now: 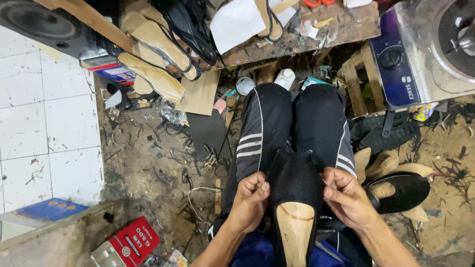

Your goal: The person uses a hammer and pliers to attach a new sole to a shoe mounted on a wooden last. They repeatedly tap the sole into place, trim excess material with scissors, and adjust the shoe upper. The finished shoe is placed on a shelf, and the person begins working on another shoe.

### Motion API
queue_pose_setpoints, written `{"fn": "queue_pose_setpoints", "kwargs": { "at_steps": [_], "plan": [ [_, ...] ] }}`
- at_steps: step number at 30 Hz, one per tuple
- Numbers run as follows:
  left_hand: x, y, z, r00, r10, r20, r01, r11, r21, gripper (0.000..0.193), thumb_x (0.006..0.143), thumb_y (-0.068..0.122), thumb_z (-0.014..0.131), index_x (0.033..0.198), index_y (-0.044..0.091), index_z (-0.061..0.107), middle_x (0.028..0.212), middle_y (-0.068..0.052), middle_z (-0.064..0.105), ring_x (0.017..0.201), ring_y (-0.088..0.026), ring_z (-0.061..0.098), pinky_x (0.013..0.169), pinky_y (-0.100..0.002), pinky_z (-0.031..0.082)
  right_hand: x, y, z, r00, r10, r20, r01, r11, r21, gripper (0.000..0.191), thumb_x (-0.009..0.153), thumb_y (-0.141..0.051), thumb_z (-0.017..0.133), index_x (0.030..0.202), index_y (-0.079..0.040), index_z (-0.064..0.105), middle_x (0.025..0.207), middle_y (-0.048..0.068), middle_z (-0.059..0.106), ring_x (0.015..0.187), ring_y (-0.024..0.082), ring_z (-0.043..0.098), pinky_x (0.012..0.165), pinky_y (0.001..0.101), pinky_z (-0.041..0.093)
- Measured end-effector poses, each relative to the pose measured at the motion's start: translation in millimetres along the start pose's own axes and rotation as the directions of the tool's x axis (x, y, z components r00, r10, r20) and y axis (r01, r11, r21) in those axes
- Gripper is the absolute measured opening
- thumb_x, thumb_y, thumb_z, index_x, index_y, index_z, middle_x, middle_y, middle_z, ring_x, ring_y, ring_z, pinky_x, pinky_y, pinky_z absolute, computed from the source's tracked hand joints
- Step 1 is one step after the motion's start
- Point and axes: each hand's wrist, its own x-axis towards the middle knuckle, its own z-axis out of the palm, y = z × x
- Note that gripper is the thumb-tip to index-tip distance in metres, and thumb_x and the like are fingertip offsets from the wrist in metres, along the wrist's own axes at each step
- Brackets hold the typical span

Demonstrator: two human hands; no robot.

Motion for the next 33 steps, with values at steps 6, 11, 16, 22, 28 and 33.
{"fn": "queue_pose_setpoints", "kwargs": {
  "at_steps": [6,11,16,22,28,33],
  "plan": [
    [12,1,13,0.836,-0.518,0.181,0.549,0.785,-0.287,0.061,0.077,0.038,0.085,0.124,0.003,0.065,0.12,-0.009,0.073,0.114,-0.023,0.068,0.103,-0.041,0.052,33,-26,-21,0.893,-0.113,0.435,0.286,0.889,-0.357,0.027,0.084,-0.011,0.085,0.082,-0.006,0.058,0.08,0.0,0.058,0.083,0.012,0.058,0.114,0.0239,0.033],
    [15,1,35,0.847,-0.396,0.355,0.498,0.826,-0.265,0.065,0.082,0.037,0.087,0.133,0.003,0.066,0.129,-0.011,0.069,0.122,-0.025,0.065,0.11,-0.042,0.05,37,-26,-18,0.904,0.146,0.401,-0.166,0.986,0.017,0.02,0.083,-0.002,0.084,0.091,0.003,0.067,0.085,0.011,0.068,0.073,0.021,0.065,0.066,0.0329,0.052],
    [36,56,64,0.948,-0.016,0.319,0.01,1.0,0.021,0.035,0.096,0.022,0.091,0.105,-0.005,0.071,0.126,-0.021,0.065,0.112,-0.024,0.06,0.107,-0.038,0.046,26,-26,14,1.0,-0.011,0.001,0.011,0.958,-0.288,0.03,0.086,-0.008,0.073,0.116,-0.004,0.069,0.102,0.008,0.078,0.092,0.017,0.071,0.081,0.0306,0.055],
    [88,106,133,0.73,0.486,0.481,-0.581,0.069,0.811,0.026,0.069,0.023,0.089,0.08,0.007,0.073,0.142,-0.018,0.059,0.124,-0.034,0.061,0.102,-0.043,0.047,-4,16,34,0.943,0.292,0.157,0.176,-0.041,-0.983,0.045,0.085,-0.032,0.077,0.127,-0.016,0.068,0.104,0.007,0.074,0.104,0.024,0.07,0.089,0.034,0.054],
    [143,70,154,0.525,0.436,0.731,-0.477,-0.561,0.677,0.025,0.076,0.023,0.083,0.091,0.006,0.072,0.137,-0.02,0.057,0.127,-0.04,0.055,0.104,-0.053,0.041,2,54,11,0.89,0.203,0.408,0.43,-0.075,-0.9,0.026,0.093,-0.029,0.075,0.105,-0.008,0.064,0.1,0.014,0.068,0.1,0.034,0.065,0.083,0.0438,0.052],
    [151,82,132,0.689,0.33,0.645,-0.549,-0.344,0.762,0.041,0.09,0.013,0.076,0.127,0.001,0.062,0.133,-0.015,0.06,0.119,-0.035,0.057,0.102,-0.046,0.046,-2,-18,1,0.961,0.268,0.069,-0.169,0.766,-0.62,0.02,0.098,-0.022,0.06,0.108,-0.007,0.067,0.097,0.008,0.077,0.089,0.017,0.074,0.087,0.032,0.059]
  ]
}}
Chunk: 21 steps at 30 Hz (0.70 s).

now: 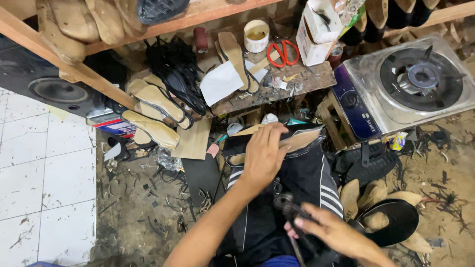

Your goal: The person uses a hammer and pliers to attach a new sole to a shoe mounted on a wooden last. They repeatedly tap the sole into place, trim excess material with scissors, and adjust the shoe upper. The finished shoe is placed on a shelf, and the person begins working on another shoe.

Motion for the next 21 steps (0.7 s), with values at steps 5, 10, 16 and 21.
{"fn": "queue_pose_setpoints", "kwargs": {
  "at_steps": [5,10,16,21],
  "plan": [
    [16,-20,-16,0.992,0.007,0.123,0.005,0.995,-0.1,0.046,0.08,0.011,0.078,0.122,0.001,0.066,0.117,-0.019,0.064,0.108,-0.042,0.059,0.095,-0.048,0.046,20,-72,-17,0.935,-0.19,-0.299,0.209,0.977,0.034,0.019,0.096,-0.002,0.066,0.107,-0.001,0.051,0.092,0.015,0.064,0.079,0.027,0.069,0.065,0.0441,0.059],
    [8,-19,-10,0.981,-0.141,0.137,0.171,0.955,-0.243,0.032,0.098,0.012,0.068,0.129,0.004,0.068,0.125,-0.018,0.072,0.119,-0.037,0.068,0.104,-0.043,0.053,39,-106,-16,0.896,-0.333,-0.293,0.313,0.943,-0.114,0.024,0.091,0.001,0.059,0.115,-0.001,0.062,0.11,0.011,0.07,0.105,0.02,0.07,0.091,0.0371,0.057],
    [-16,-19,-8,0.997,0.053,0.052,-0.045,0.989,-0.142,0.044,0.09,0.009,0.071,0.132,-0.003,0.062,0.136,-0.022,0.065,0.13,-0.039,0.06,0.113,-0.047,0.044,16,-129,-10,0.98,-0.047,-0.191,0.083,0.979,0.187,0.038,0.09,-0.005,0.061,0.127,-0.003,0.066,0.124,0.008,0.072,0.119,0.019,0.068,0.1,0.0387,0.053],
    [-38,3,2,0.983,0.18,-0.035,-0.179,0.984,0.009,0.053,0.081,0.002,0.075,0.132,-0.005,0.062,0.138,-0.021,0.064,0.135,-0.037,0.058,0.118,-0.051,0.041,-14,-139,-9,0.957,0.136,-0.254,-0.109,0.987,0.118,0.034,0.091,-0.011,0.064,0.124,-0.004,0.068,0.119,0.01,0.075,0.115,0.022,0.069,0.096,0.0384,0.055]
  ]
}}
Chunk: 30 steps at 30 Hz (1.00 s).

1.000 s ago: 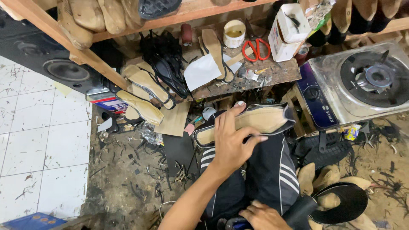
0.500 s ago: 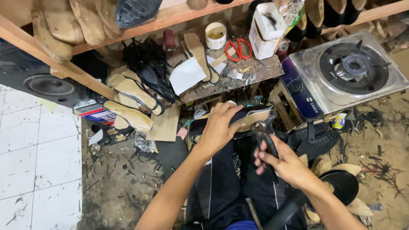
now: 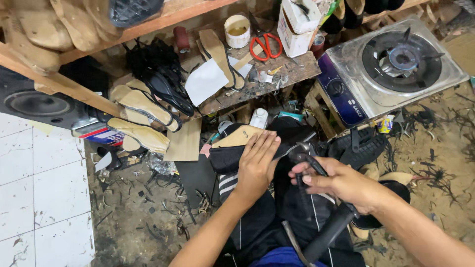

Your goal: The person uses a hammer and pliers to attach a new sole to a shoe mounted on a wooden last. They repeatedly tap the sole into place, trim excess material with scissors, and adjust the shoe upper. The finished shoe is placed on a shelf, and the person begins working on another shoe.

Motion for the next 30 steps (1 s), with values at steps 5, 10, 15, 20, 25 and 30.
{"fn": "queue_pose_setpoints", "kwargs": {
  "at_steps": [5,10,15,20,25,30],
  "plan": [
    [5,-1,4,0.999,-0.031,-0.03,0.03,0.999,-0.04,0.052,0.082,0.002,0.078,0.132,-0.003,0.063,0.136,-0.019,0.066,0.133,-0.035,0.06,0.118,-0.05,0.042,-7,-1,3,0.914,-0.39,-0.111,0.181,0.638,-0.749,0.033,0.092,-0.025,0.066,0.117,-0.005,0.057,0.101,0.013,0.071,0.098,0.03,0.069,0.084,0.0382,0.053],
    [30,-25,6,0.99,-0.143,0.016,0.143,0.977,-0.156,0.051,0.081,0.0,0.076,0.131,0.002,0.064,0.135,-0.016,0.067,0.131,-0.036,0.063,0.112,-0.044,0.048,30,-10,19,0.697,-0.705,-0.13,0.415,0.544,-0.729,0.023,0.096,-0.02,0.064,0.106,-0.002,0.054,0.093,0.018,0.067,0.089,0.036,0.068,0.078,0.0422,0.053],
    [52,-27,16,0.977,-0.208,0.035,0.211,0.967,-0.142,0.049,0.081,-0.001,0.075,0.129,0.003,0.066,0.132,-0.016,0.069,0.125,-0.034,0.066,0.107,-0.042,0.053,47,4,1,0.768,-0.611,-0.189,0.318,0.621,-0.717,0.021,0.094,-0.014,0.064,0.105,-0.001,0.051,0.091,0.02,0.068,0.088,0.042,0.066,0.074,0.046,0.052],
    [69,-21,21,0.979,-0.188,0.083,0.198,0.969,-0.146,0.048,0.082,0.002,0.077,0.128,0.004,0.068,0.131,-0.015,0.07,0.121,-0.034,0.067,0.102,-0.041,0.052,68,20,-29,0.722,-0.676,-0.148,0.399,0.582,-0.709,0.025,0.097,-0.016,0.064,0.106,0.002,0.049,0.092,0.021,0.068,0.092,0.042,0.067,0.077,0.0429,0.053],
    [68,-13,21,0.987,-0.144,0.074,0.153,0.979,-0.132,0.05,0.082,0.0,0.076,0.13,0.006,0.067,0.132,-0.014,0.07,0.123,-0.033,0.067,0.106,-0.041,0.052,62,19,-39,0.909,-0.417,0.017,0.418,0.908,-0.034,0.021,0.093,-0.012,0.065,0.108,0.002,0.065,0.103,0.017,0.072,0.096,0.029,0.071,0.084,0.0384,0.057],
    [57,-4,25,0.995,-0.089,0.045,0.092,0.993,-0.076,0.055,0.078,-0.003,0.074,0.131,0.004,0.066,0.132,-0.015,0.069,0.127,-0.035,0.065,0.109,-0.044,0.051,35,9,-31,0.799,-0.6,-0.03,0.492,0.683,-0.54,0.024,0.09,-0.016,0.068,0.108,-0.001,0.064,0.1,0.013,0.073,0.096,0.027,0.072,0.086,0.0363,0.053]
  ]
}}
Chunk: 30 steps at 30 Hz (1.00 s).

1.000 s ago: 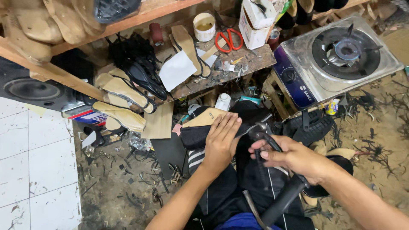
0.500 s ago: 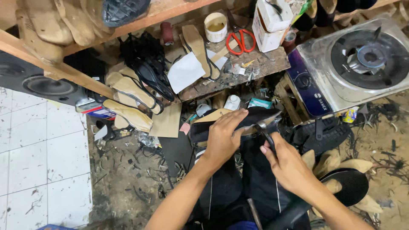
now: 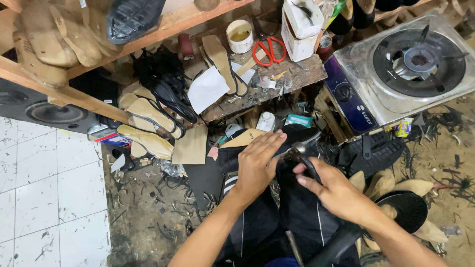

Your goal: The person uses a hammer and pliers to attach a new sole to a shoe mounted on a wooden last. They repeatedly tap the sole into place, trim excess material with scissors, and adjust the shoe upper. The finished shoe is placed on a shelf, and the person begins working on another shoe.

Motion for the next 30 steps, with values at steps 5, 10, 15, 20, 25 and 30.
{"fn": "queue_pose_setpoints", "kwargs": {
  "at_steps": [5,10,15,20,25,30],
  "plan": [
    [3,-5,-2,0.997,-0.065,0.031,0.066,0.998,-0.024,0.056,0.076,-0.006,0.07,0.131,0.006,0.067,0.132,-0.015,0.069,0.124,-0.034,0.066,0.106,-0.044,0.051,0,-5,14,0.985,-0.092,-0.147,0.059,0.975,-0.215,0.021,0.094,-0.018,0.064,0.102,0.0,0.056,0.092,0.02,0.067,0.091,0.042,0.066,0.076,0.0436,0.052],
    [12,-6,-9,0.992,-0.086,0.094,0.095,0.992,-0.086,0.055,0.076,0.005,0.071,0.13,0.006,0.066,0.13,-0.016,0.07,0.119,-0.036,0.066,0.103,-0.046,0.048,13,11,22,0.986,-0.004,-0.165,-0.043,0.959,-0.28,0.024,0.096,-0.019,0.065,0.1,0.001,0.051,0.083,0.025,0.062,0.084,0.047,0.061,0.07,0.0499,0.049],
    [31,-16,-9,0.913,-0.336,0.23,0.375,0.914,-0.153,0.039,0.09,0.033,0.073,0.121,0.009,0.073,0.115,-0.016,0.074,0.107,-0.036,0.07,0.094,-0.043,0.053,15,4,20,0.981,-0.108,-0.16,0.057,0.955,-0.29,0.024,0.095,-0.016,0.065,0.103,0.002,0.052,0.085,0.025,0.063,0.087,0.047,0.062,0.071,0.0493,0.049],
    [26,-20,0,0.935,-0.216,0.282,0.258,0.959,-0.119,0.037,0.096,0.035,0.069,0.123,0.009,0.072,0.114,-0.017,0.075,0.104,-0.038,0.07,0.091,-0.045,0.055,-4,-15,4,0.976,-0.199,-0.089,0.157,0.925,-0.345,0.029,0.091,-0.013,0.062,0.112,0.004,0.053,0.094,0.021,0.07,0.086,0.041,0.068,0.068,0.0455,0.053],
    [34,-34,-1,0.939,-0.088,0.334,0.135,0.983,-0.121,0.044,0.092,0.029,0.072,0.132,0.012,0.064,0.117,-0.018,0.073,0.107,-0.039,0.069,0.091,-0.046,0.054,3,-25,2,0.919,0.388,-0.073,-0.387,0.922,0.029,0.026,0.098,-0.026,0.063,0.109,-0.003,0.057,0.076,0.013,0.068,0.056,0.024,0.063,0.055,0.0388,0.054],
    [50,-53,-2,0.863,-0.037,0.504,0.126,0.981,-0.144,0.068,0.072,0.026,0.085,0.134,0.014,0.06,0.109,-0.02,0.073,0.104,-0.041,0.067,0.087,-0.048,0.052,0,-38,11,0.968,0.171,-0.185,-0.145,0.978,0.146,0.028,0.105,-0.027,0.052,0.1,-0.002,0.063,0.064,0.013,0.06,0.052,0.018,0.057,0.052,0.0319,0.049]
  ]
}}
